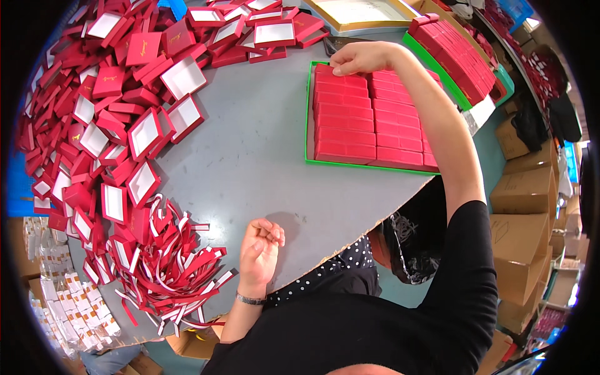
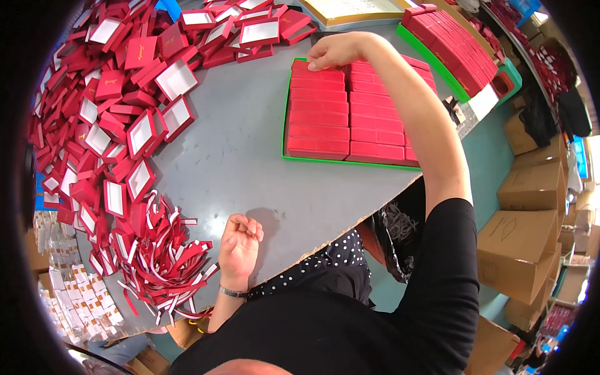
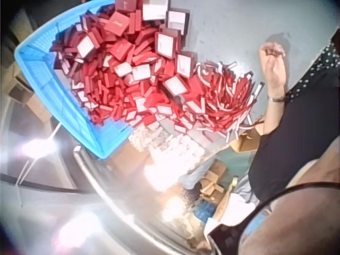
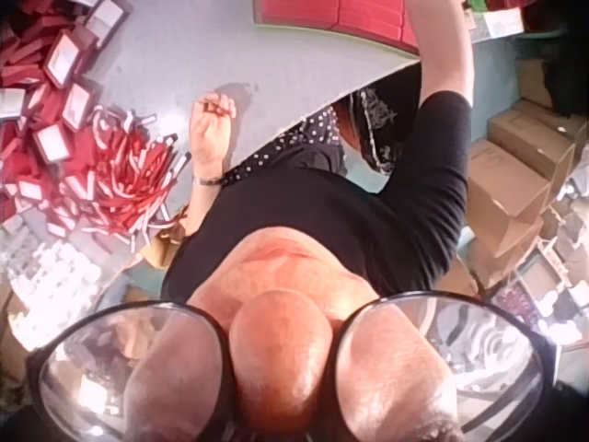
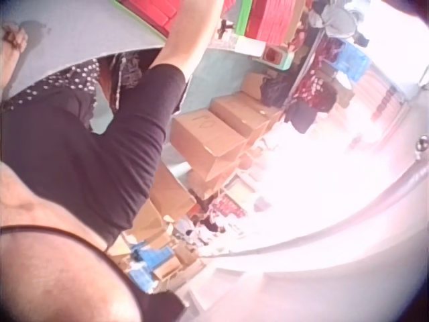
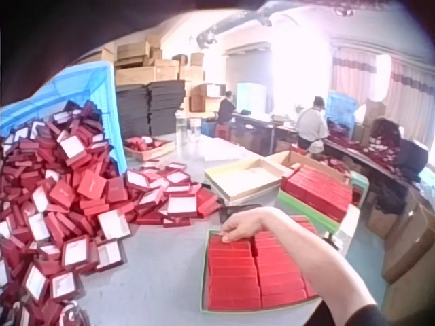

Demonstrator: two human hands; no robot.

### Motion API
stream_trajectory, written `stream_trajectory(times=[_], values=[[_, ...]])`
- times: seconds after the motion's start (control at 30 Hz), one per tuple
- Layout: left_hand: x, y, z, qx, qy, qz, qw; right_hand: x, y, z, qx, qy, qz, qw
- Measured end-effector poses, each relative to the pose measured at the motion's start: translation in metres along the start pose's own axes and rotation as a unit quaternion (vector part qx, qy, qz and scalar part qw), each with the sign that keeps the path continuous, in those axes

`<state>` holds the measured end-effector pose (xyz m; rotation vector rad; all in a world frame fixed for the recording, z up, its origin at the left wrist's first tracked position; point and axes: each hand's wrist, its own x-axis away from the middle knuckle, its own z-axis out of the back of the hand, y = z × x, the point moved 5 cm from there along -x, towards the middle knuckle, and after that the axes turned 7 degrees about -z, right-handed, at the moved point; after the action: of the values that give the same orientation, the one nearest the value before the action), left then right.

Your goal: Tying ribbons onto red gift boxes and stacking them into a tray.

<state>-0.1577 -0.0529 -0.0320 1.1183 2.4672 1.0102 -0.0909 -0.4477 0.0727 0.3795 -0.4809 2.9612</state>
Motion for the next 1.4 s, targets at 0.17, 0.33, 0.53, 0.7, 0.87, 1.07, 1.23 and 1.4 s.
stream_trajectory(times=[0.17,0.33,0.53,0.7,0.87,1.07,1.23,1.4], values=[[-0.004,0.004,0.01,0.072,0.003,0.018,0.997,-0.022,-0.003,-0.006,-0.208,-0.117,-0.225,0.945],[-0.004,0.001,0.011,0.077,-0.013,0.016,0.997,-0.038,0.018,-0.029,-0.224,-0.133,-0.221,0.94],[0.007,0.015,0.011,0.017,0.0,0.023,1.0,-0.036,-0.011,-0.018,-0.114,-0.025,-0.196,0.974],[0.017,0.113,0.01,-0.709,0.091,-0.279,0.641,-0.013,-0.098,-0.004,0.028,0.153,-0.024,0.987],[0.015,0.153,0.075,-0.851,0.194,-0.164,0.46,0.029,-0.192,-0.03,0.049,0.215,0.146,0.964],[0.021,0.16,0.042,-0.811,0.134,-0.339,0.457,0.074,-0.237,-0.072,-0.048,0.244,0.186,0.95],[0.023,0.117,-0.025,-0.75,-0.015,-0.396,0.53,0.093,-0.251,-0.138,-0.566,-0.005,0.005,0.824],[0.025,0.077,-0.05,-0.71,-0.095,-0.4,0.571,0.13,-0.237,-0.168,-0.65,-0.06,-0.011,0.757]])
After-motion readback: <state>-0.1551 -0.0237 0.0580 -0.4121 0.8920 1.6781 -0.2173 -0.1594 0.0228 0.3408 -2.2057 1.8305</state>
